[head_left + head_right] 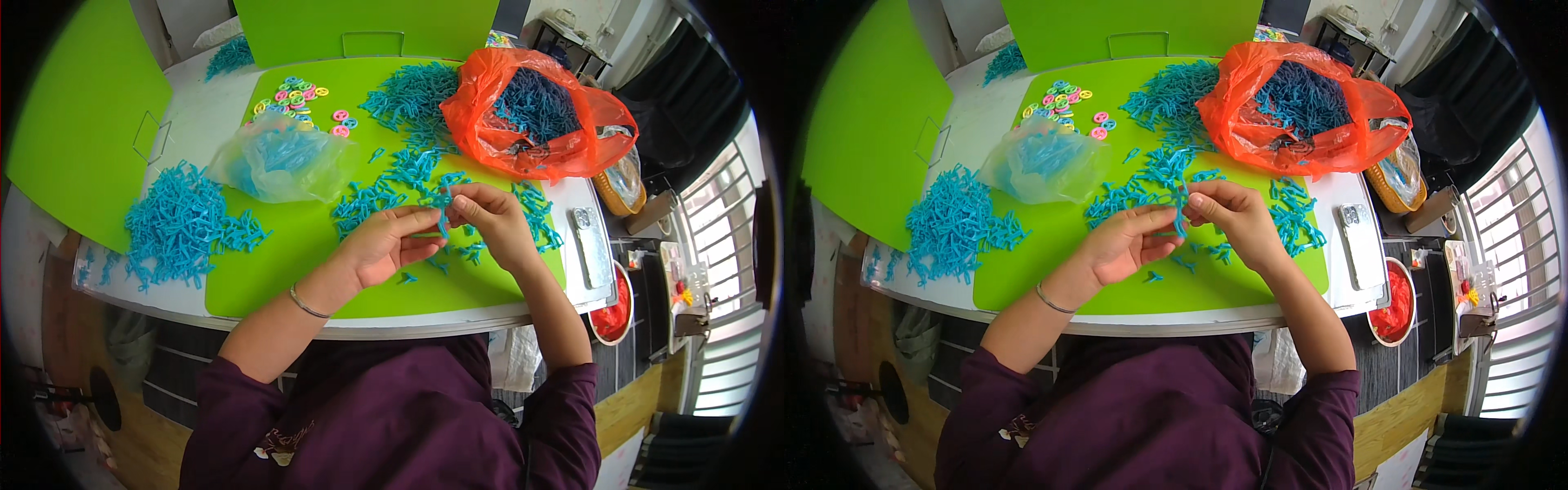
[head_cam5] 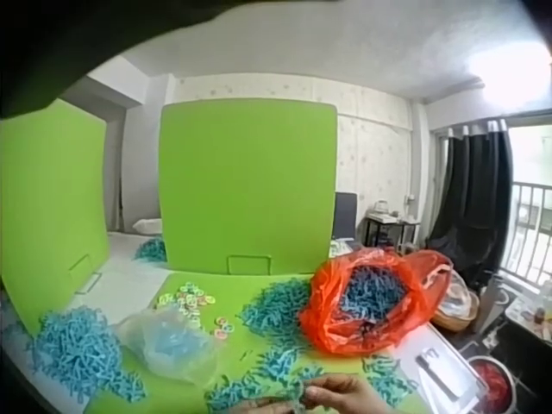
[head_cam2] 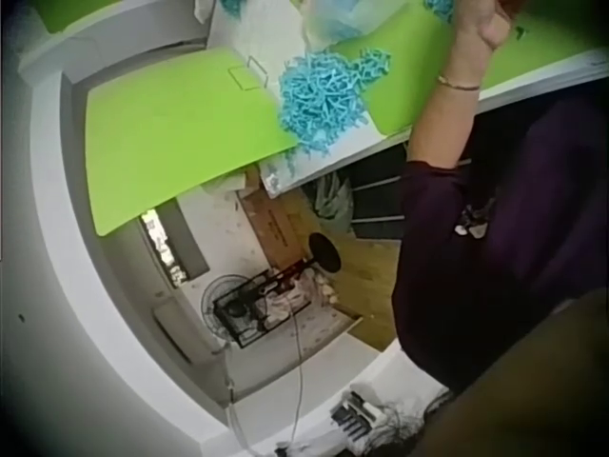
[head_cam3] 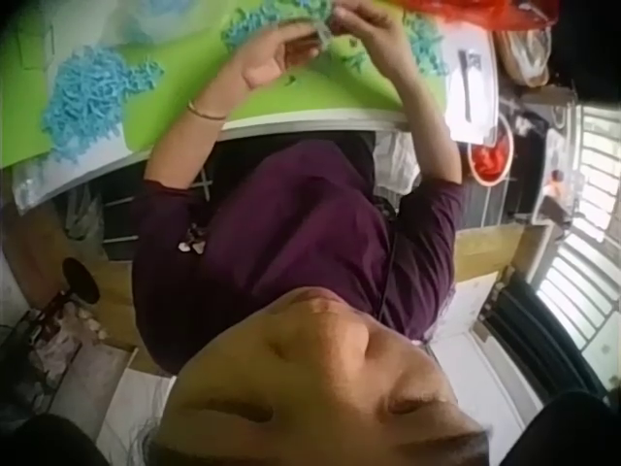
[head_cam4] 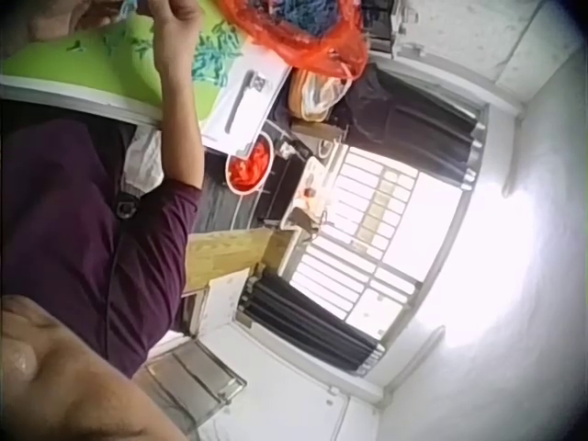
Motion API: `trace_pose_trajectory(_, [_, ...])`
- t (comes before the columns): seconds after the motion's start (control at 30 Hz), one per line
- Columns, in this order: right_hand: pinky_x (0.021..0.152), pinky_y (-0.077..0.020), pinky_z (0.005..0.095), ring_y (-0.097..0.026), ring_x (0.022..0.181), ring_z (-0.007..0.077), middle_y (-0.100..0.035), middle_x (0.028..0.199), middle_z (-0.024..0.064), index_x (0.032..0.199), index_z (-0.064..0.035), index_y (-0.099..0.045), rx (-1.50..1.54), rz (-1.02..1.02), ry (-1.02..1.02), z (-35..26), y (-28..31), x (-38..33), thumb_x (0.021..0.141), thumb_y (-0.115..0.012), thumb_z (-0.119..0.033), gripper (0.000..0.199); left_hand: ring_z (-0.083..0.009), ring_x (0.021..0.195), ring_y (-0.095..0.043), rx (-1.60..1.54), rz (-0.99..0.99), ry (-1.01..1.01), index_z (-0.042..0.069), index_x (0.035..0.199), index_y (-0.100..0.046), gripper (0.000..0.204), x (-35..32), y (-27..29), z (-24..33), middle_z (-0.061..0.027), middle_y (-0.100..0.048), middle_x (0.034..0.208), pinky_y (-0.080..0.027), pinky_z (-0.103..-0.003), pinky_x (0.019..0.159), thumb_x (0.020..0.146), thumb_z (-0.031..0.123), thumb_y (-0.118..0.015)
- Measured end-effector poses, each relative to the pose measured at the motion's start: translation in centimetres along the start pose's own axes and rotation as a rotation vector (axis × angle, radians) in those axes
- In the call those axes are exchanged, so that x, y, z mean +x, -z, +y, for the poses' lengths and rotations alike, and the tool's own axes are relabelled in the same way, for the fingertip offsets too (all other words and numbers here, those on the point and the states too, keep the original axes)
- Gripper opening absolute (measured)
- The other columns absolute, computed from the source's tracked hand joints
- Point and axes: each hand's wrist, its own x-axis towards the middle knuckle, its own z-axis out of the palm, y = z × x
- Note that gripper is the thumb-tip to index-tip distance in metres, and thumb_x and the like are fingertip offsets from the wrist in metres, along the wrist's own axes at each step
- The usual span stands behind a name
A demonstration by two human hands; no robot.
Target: Assembling small blue and green plastic pieces at a workbench station.
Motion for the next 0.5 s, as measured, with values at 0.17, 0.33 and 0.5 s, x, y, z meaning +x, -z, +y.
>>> trace_pose_trajectory(0.17, [0.068, -0.0460, 0.0274, -0.058, 0.071, 0.0150, -0.062, 0.078, 0.0058, 0.091, -0.0018, -0.066, -0.811, -0.016, 0.088, -1.2, 0.6, -1.2, 0.076, -0.070, -0.016, 0.021, -0.0170, 0.084, -0.065, -0.104, 0.004, -0.102, 0.004, 0.099, -0.060, 0.019, -0.5, 0.4, 1.5, -0.0088, -0.065, 0.096, -0.056, -0.022, 0.066, 0.089, 0.019, -0.059])
trace_pose_trajectory(0.33, [0.068, -0.0477, 0.0343, -0.060, 0.072, 0.0254, -0.063, 0.077, 0.0102, 0.087, -0.0039, -0.066, -0.997, -0.234, 0.259, 0.3, 1.1, -1.1, 0.072, -0.070, -0.016, 0.019, -0.0188, 0.083, -0.065, -0.141, 0.008, -0.164, 0.004, 0.096, -0.060, 0.014, -0.1, 0.8, 1.7, -0.0118, -0.065, 0.096, -0.057, -0.024, 0.070, 0.088, 0.015, -0.059])
trace_pose_trajectory(0.5, [0.067, -0.0471, 0.0261, -0.061, 0.075, 0.0143, -0.064, 0.080, 0.0062, 0.087, -0.0010, -0.063, -0.695, -0.146, -0.012, -1.2, 1.2, -1.1, 0.077, -0.067, -0.008, 0.013, -0.0167, 0.084, -0.064, -0.112, -0.015, -0.175, 0.004, 0.099, -0.060, 0.016, -0.1, 0.8, 1.0, -0.0102, -0.065, 0.096, -0.056, -0.020, 0.070, 0.087, 0.014, -0.060])
